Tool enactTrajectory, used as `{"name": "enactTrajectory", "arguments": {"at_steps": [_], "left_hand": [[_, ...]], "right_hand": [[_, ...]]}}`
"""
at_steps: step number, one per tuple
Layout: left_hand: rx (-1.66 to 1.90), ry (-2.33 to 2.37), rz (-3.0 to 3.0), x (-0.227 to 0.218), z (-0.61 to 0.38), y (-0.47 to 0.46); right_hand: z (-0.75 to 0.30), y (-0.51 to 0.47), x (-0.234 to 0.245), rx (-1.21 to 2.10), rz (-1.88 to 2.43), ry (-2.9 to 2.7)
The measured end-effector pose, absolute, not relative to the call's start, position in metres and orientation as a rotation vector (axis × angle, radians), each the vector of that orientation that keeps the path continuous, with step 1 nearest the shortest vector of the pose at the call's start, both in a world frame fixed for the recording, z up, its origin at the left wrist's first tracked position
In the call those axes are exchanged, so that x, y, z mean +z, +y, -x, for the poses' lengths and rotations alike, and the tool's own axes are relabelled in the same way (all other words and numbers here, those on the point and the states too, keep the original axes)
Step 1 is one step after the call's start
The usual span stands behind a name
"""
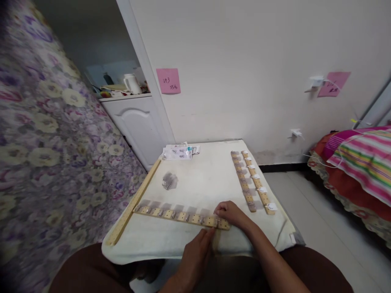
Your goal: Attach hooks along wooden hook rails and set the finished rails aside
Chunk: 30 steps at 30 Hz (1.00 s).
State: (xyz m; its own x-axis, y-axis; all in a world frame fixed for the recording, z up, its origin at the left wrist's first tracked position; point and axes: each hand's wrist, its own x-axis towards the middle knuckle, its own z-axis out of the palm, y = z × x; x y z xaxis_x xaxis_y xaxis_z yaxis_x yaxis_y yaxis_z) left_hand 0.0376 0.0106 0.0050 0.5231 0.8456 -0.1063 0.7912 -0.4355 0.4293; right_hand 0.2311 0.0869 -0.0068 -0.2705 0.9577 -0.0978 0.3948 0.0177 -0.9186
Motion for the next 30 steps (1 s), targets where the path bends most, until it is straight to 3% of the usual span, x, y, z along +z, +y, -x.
{"name": "enactTrajectory", "arguments": {"at_steps": [6,30], "left_hand": [[-0.007,1.384,-2.349,0.016,-0.042,0.011],[-0.019,1.352,-2.414,0.006,-0.040,0.012]], "right_hand": [[-0.231,0.089,-0.012,1.206,1.383,-1.715],[-0.232,0.090,-0.014,1.206,1.399,-1.720]]}}
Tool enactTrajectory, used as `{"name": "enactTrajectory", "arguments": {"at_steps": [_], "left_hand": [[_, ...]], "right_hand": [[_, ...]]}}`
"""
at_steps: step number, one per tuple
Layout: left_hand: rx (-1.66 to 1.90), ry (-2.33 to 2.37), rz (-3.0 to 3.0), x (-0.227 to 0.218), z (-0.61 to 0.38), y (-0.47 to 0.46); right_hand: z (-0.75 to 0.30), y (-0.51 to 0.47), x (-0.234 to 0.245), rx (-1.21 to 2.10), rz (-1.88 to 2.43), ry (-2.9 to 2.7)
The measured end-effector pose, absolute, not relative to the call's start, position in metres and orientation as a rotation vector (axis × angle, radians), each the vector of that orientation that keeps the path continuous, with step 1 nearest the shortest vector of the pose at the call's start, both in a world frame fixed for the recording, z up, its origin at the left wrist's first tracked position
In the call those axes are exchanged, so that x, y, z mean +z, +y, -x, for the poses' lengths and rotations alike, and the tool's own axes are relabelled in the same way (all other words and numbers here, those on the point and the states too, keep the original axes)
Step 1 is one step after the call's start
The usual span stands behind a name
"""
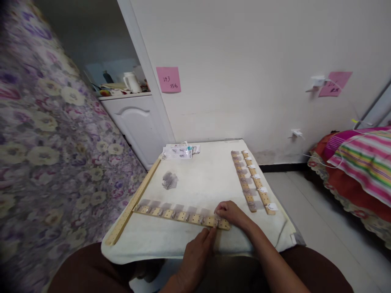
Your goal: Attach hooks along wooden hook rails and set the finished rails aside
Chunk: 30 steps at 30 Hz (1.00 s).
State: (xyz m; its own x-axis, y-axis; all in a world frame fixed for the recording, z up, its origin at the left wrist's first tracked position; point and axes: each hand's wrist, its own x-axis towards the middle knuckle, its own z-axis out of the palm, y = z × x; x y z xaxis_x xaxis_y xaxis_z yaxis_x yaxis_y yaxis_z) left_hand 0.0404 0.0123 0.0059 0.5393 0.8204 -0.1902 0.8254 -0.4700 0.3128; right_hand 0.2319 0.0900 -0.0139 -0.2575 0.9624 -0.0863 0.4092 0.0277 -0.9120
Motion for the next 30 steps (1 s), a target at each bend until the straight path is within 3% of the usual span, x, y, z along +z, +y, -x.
{"name": "enactTrajectory", "arguments": {"at_steps": [30], "left_hand": [[0.061,1.333,-2.402,0.001,-0.037,0.015]], "right_hand": [[-0.232,0.082,-0.009,1.335,1.364,-1.644]]}}
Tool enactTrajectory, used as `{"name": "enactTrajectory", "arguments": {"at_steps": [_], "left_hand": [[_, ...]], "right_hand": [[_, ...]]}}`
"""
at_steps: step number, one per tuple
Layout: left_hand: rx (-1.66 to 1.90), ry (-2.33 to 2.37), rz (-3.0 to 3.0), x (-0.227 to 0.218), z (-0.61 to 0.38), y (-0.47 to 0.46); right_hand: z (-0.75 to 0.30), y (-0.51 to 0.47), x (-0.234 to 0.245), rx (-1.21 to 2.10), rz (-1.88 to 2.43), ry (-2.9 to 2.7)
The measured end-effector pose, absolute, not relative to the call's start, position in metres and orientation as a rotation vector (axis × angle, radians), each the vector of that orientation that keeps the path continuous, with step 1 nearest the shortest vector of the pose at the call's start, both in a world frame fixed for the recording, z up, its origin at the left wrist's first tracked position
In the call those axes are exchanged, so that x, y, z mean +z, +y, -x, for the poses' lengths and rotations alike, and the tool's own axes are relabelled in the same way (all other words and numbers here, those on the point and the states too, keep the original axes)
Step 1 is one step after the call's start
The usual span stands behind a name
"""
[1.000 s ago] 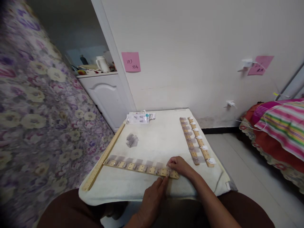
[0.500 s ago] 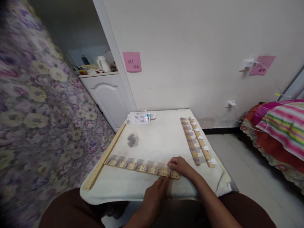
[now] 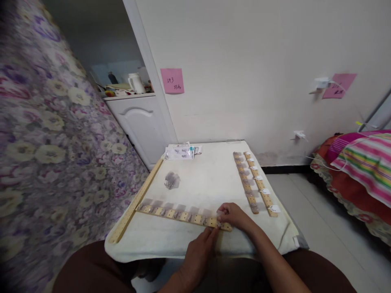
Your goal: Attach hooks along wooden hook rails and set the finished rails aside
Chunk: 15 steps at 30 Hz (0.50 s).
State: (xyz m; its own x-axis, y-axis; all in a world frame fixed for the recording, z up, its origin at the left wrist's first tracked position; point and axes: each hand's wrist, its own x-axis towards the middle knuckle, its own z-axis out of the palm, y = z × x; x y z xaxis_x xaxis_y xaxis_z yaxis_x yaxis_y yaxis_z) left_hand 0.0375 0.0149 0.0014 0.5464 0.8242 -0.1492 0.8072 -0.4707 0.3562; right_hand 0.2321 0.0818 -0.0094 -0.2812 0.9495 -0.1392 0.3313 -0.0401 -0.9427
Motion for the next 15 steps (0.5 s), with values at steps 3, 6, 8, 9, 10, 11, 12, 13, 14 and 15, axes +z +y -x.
{"name": "enactTrajectory", "arguments": {"at_steps": [3,6,8,9,10,11,12,13,14,15], "left_hand": [[0.058,1.334,-2.401,0.002,-0.037,0.015],[0.055,1.328,-2.398,0.001,-0.038,0.016],[0.059,1.321,-2.401,0.001,-0.038,0.016],[0.059,1.321,-2.403,0.000,-0.038,0.017],[0.052,1.322,-2.404,0.000,-0.038,0.017],[0.041,1.324,-2.404,0.000,-0.038,0.017],[0.033,1.325,-2.402,0.000,-0.038,0.018],[0.032,1.323,-2.401,0.001,-0.038,0.018],[0.030,1.320,-2.398,0.001,-0.038,0.019],[0.030,1.315,-2.395,0.001,-0.038,0.019]], "right_hand": [[-0.233,0.085,-0.015,1.404,1.371,-1.561],[-0.233,0.089,-0.019,1.438,1.385,-1.519],[-0.234,0.091,-0.020,1.437,1.402,-1.515],[-0.234,0.091,-0.021,1.434,1.409,-1.516],[-0.234,0.092,-0.022,1.429,1.413,-1.518],[-0.234,0.092,-0.022,1.425,1.415,-1.519],[-0.234,0.092,-0.023,1.418,1.419,-1.521],[-0.234,0.092,-0.023,1.410,1.423,-1.523],[-0.234,0.092,-0.024,1.400,1.428,-1.524],[-0.234,0.092,-0.024,1.388,1.431,-1.527]]}}
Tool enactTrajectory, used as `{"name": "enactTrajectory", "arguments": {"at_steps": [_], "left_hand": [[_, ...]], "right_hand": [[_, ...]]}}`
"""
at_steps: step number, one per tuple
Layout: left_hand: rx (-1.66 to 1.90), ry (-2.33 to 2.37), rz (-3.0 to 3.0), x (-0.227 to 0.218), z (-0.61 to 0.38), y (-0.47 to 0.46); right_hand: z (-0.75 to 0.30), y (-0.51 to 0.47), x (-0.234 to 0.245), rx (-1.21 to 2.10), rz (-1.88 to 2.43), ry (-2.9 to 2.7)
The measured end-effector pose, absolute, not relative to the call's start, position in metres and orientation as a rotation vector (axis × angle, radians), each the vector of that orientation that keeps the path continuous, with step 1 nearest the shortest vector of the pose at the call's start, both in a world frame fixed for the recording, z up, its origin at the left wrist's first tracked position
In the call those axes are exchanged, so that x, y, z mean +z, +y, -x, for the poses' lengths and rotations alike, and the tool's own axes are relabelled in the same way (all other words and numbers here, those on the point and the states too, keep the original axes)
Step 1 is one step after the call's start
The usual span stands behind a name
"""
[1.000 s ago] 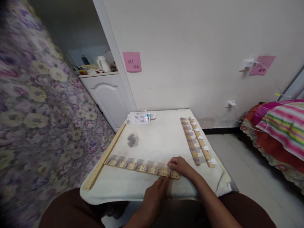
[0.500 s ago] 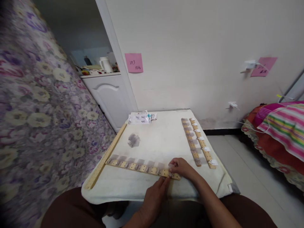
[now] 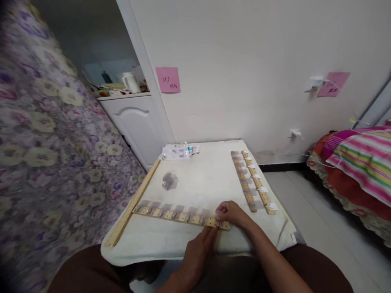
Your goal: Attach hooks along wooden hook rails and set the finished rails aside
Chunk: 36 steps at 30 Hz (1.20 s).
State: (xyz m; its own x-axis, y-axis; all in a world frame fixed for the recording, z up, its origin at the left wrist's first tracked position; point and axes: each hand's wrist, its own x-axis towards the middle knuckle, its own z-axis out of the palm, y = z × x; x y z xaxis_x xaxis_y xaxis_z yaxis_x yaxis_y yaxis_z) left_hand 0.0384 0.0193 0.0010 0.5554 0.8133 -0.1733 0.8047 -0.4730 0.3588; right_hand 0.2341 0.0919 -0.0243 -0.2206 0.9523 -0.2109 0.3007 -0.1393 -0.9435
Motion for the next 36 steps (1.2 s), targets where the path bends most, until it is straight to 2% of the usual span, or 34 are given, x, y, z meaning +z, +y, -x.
{"name": "enactTrajectory", "arguments": {"at_steps": [19,36], "left_hand": [[0.102,1.333,-2.373,-0.003,-0.036,0.015],[0.100,1.339,-2.386,-0.012,-0.036,0.018]], "right_hand": [[-0.246,0.086,-0.032,1.429,1.348,-1.411],[-0.228,0.091,-0.032,1.231,1.398,-1.396]]}}
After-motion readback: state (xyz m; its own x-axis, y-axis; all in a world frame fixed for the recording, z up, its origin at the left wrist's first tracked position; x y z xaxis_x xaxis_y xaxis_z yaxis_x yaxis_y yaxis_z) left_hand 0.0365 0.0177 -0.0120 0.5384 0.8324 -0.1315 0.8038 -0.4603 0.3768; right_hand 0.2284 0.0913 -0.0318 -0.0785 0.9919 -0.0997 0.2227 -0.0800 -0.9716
